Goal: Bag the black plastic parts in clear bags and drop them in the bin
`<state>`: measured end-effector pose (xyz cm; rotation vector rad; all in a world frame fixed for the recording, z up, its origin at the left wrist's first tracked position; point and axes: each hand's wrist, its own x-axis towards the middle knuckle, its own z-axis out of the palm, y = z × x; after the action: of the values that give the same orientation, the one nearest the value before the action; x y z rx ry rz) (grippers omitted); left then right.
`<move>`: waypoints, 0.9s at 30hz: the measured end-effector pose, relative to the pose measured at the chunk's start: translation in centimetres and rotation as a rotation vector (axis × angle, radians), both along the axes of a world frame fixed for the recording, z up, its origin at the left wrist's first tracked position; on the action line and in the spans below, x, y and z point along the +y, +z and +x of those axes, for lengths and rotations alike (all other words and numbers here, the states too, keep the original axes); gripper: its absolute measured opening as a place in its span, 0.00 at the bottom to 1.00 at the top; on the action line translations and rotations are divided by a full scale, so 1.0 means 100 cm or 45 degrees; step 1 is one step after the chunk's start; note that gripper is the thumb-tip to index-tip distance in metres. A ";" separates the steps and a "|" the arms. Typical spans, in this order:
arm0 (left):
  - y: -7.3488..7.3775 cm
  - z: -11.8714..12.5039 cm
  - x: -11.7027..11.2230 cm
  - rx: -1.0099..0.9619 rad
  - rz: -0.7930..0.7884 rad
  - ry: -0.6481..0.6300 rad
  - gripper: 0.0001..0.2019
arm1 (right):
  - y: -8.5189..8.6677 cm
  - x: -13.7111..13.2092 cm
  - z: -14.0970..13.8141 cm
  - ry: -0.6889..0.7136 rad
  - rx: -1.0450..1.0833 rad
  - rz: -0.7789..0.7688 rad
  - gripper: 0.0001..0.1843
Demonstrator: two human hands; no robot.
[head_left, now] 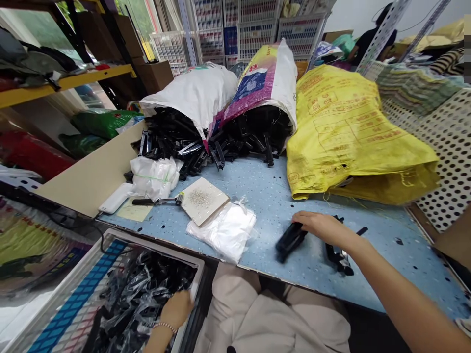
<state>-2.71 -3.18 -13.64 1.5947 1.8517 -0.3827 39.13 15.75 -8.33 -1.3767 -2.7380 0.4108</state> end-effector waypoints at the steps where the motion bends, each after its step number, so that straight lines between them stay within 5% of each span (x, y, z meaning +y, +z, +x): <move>1: 0.005 0.014 0.013 -0.040 0.099 -0.018 0.10 | 0.001 -0.002 -0.004 -0.064 0.088 -0.056 0.17; 4: 0.023 0.063 0.051 -0.303 0.737 -0.204 0.09 | -0.002 -0.013 -0.021 -0.343 0.515 -0.236 0.18; 6: 0.030 0.088 0.075 -0.471 0.903 -0.200 0.05 | -0.006 -0.025 -0.038 -0.537 0.914 -0.464 0.22; 11: 0.028 0.086 0.120 -1.091 0.654 0.393 0.09 | -0.013 -0.069 -0.083 -0.784 1.661 -1.207 0.22; 16: 0.026 0.072 0.126 -1.302 0.485 0.551 0.16 | -0.018 -0.098 -0.121 -0.750 1.900 -1.622 0.19; 22: 0.023 0.087 0.119 -1.463 0.449 0.644 0.15 | -0.025 -0.087 -0.165 -0.723 1.984 -1.616 0.17; 27: 0.026 0.074 0.117 -1.476 0.705 0.650 0.10 | -0.026 -0.077 -0.144 -0.940 1.980 -1.415 0.17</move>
<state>4.70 8.55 -11.04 1.1188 1.3256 1.1337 24.70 8.05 -10.90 -1.0747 -0.6146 1.9040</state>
